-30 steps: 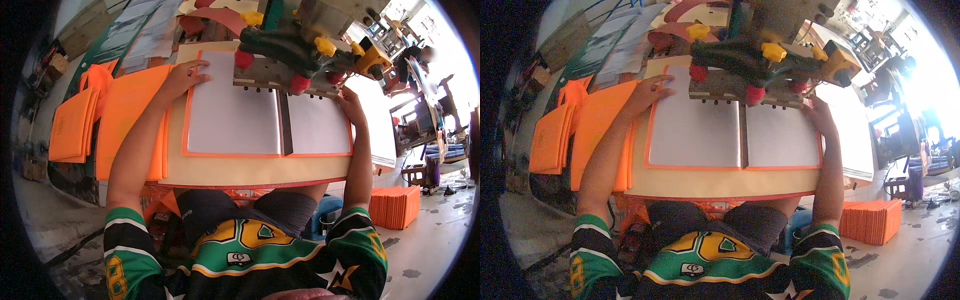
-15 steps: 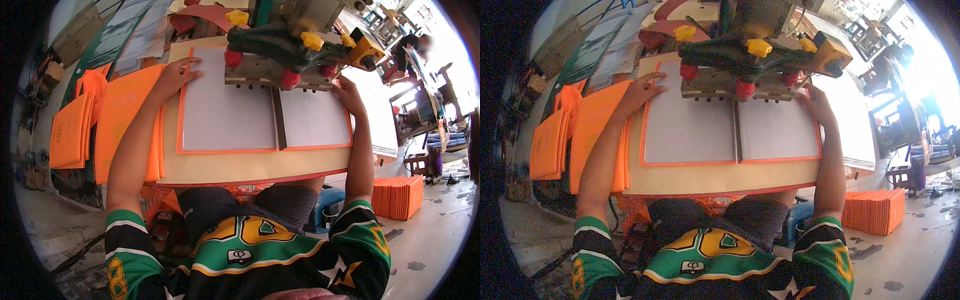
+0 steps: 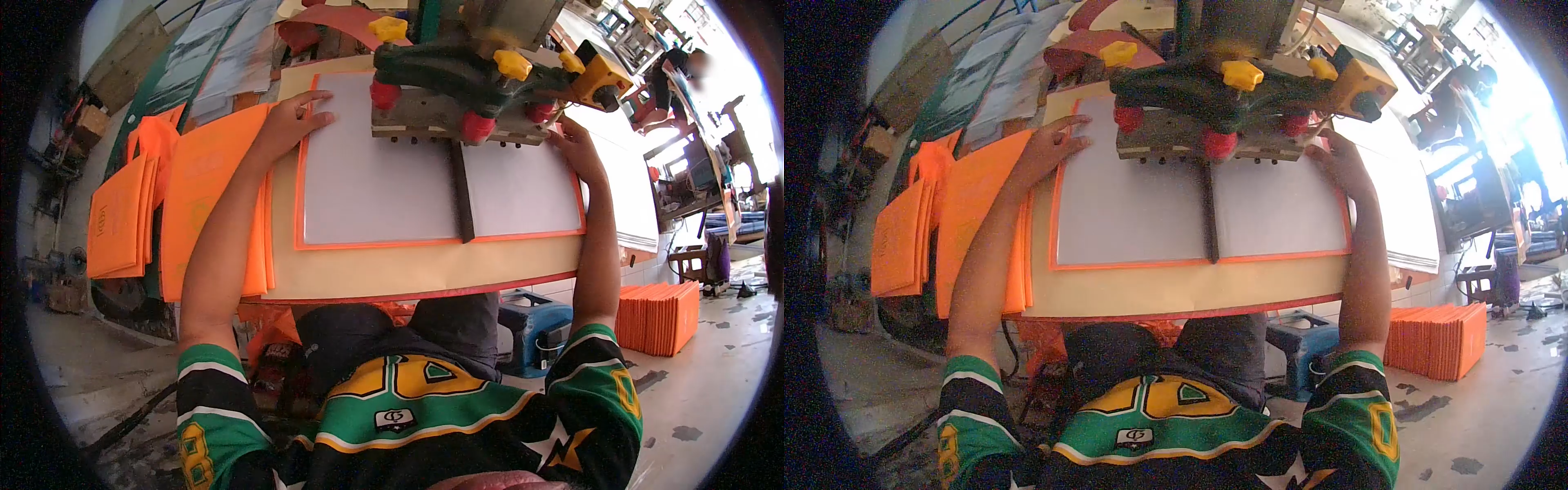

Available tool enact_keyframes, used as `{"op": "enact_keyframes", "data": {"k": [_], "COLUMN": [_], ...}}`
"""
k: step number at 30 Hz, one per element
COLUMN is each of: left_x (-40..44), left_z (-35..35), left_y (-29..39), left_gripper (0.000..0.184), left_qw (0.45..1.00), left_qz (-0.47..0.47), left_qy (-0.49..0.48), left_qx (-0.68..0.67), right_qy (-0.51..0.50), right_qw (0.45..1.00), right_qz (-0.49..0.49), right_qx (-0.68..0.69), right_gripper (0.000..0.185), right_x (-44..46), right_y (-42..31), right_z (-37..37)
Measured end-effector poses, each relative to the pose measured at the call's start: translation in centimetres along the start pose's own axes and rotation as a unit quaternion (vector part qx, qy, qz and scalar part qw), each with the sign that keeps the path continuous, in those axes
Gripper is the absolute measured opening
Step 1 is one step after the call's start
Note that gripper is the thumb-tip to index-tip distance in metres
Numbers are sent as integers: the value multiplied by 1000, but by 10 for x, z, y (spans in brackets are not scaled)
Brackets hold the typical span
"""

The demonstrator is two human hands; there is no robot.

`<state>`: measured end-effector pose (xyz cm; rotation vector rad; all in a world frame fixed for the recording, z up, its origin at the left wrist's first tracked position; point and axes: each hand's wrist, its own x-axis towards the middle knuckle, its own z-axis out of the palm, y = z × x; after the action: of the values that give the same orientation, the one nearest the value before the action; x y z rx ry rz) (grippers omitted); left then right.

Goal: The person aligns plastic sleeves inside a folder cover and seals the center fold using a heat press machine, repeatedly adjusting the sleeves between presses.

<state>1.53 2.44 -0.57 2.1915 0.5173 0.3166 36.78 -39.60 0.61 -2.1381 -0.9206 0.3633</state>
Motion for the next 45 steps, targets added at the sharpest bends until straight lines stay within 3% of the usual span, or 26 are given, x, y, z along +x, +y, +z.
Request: {"op": "enact_keyframes", "data": {"k": [6,10,13,15,18,19,23,27,29,31,35,37,40,45], "left_x": [2,1,-1,2,5,6,2,-2,-3,1,4,0,3,2], "left_z": [-2,-2,-1,-1,0,-1,-1,-2,-1,2,2,-2,0,0], "left_y": [-2,0,0,-2,-7,-7,-4,6,8,-1,-5,5,-4,0], "left_gripper": [55,58,58,58,60,63,62,61,61,52,53,62,61,60], "left_qw": [999,999,1000,999,998,998,999,1000,999,1000,999,999,1000,999], "left_qz": [37,29,13,27,32,23,34,-16,-44,-6,2,-46,-4,-18], "left_qy": [18,11,6,13,19,19,22,0,-12,26,35,-4,8,13], "left_qx": [30,26,12,33,57,60,32,-12,-15,16,18,17,6,32], "right_qy": [26,21,44,-4,-30,2,3,7,25,19,24,22,22,35], "right_qw": [998,999,994,999,992,997,997,997,999,999,996,997,997,998], "right_qz": [-57,-12,-83,-19,-10,-49,-31,-33,-45,-43,-29,-31,-33,-40], "right_qx": [7,-25,-65,31,123,65,73,68,-5,19,76,71,59,41], "right_gripper": [35,29,31,33,32,34,33,32,32,33,34,34,35,37], "right_x": [4,9,8,2,2,7,5,1,-3,-1,5,7,8,7], "right_y": [6,12,14,4,7,13,15,4,-6,0,14,19,20,19], "right_z": [1,-3,-1,-2,-1,0,-2,0,0,0,2,1,0,-1]}}
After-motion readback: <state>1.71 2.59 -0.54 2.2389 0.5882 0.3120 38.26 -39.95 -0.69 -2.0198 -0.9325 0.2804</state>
